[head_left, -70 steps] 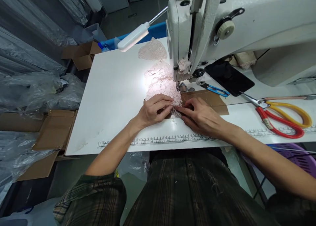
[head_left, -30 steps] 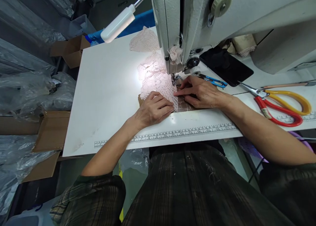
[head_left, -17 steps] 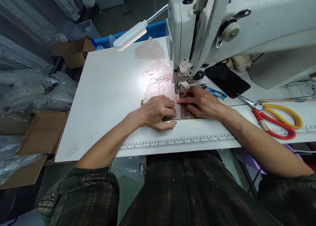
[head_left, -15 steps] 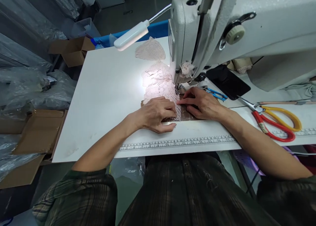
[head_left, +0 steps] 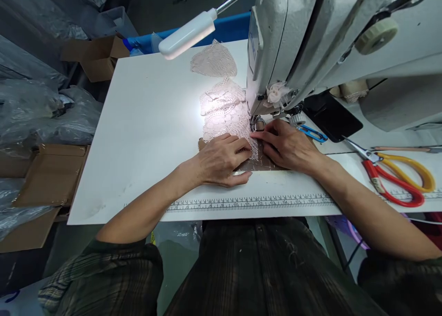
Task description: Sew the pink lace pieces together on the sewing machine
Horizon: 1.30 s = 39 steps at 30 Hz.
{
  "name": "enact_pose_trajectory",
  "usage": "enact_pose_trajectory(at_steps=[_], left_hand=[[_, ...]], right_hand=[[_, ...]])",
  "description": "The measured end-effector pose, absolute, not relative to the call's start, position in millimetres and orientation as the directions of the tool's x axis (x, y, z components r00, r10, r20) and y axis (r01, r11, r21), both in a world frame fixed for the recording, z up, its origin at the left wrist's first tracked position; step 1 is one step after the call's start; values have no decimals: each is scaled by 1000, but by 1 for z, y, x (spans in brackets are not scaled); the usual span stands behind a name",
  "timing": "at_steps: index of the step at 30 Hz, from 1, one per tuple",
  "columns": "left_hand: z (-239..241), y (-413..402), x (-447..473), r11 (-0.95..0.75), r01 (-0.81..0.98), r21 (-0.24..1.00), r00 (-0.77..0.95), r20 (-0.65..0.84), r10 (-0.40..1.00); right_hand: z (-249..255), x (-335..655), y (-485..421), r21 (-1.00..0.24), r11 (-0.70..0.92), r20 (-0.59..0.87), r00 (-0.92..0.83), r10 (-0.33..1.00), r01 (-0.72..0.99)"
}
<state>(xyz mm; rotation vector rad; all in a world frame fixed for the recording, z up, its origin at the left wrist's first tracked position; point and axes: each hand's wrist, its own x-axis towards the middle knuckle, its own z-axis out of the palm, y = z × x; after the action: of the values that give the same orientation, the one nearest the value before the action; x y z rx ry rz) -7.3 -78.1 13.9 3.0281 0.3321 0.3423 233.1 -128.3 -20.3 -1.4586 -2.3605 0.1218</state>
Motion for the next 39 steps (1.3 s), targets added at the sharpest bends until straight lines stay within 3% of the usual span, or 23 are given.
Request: enact_pose_trajectory(at_steps=[6, 24, 39], left_hand=[[11, -83, -7, -969, 240, 55, 946, 210, 246], [2, -74, -6, -957, 288, -30, 922, 279, 268], [-3, -64, -4, -954, 298, 11, 924, 249, 292]], right_hand=[[-15, 235, -132, -308, 518, 253, -456, 853, 798], [-10, 231, -135, -207, 448, 230, -402, 886, 870], [-6, 227, -135, -199, 437, 223, -393, 892, 877]])
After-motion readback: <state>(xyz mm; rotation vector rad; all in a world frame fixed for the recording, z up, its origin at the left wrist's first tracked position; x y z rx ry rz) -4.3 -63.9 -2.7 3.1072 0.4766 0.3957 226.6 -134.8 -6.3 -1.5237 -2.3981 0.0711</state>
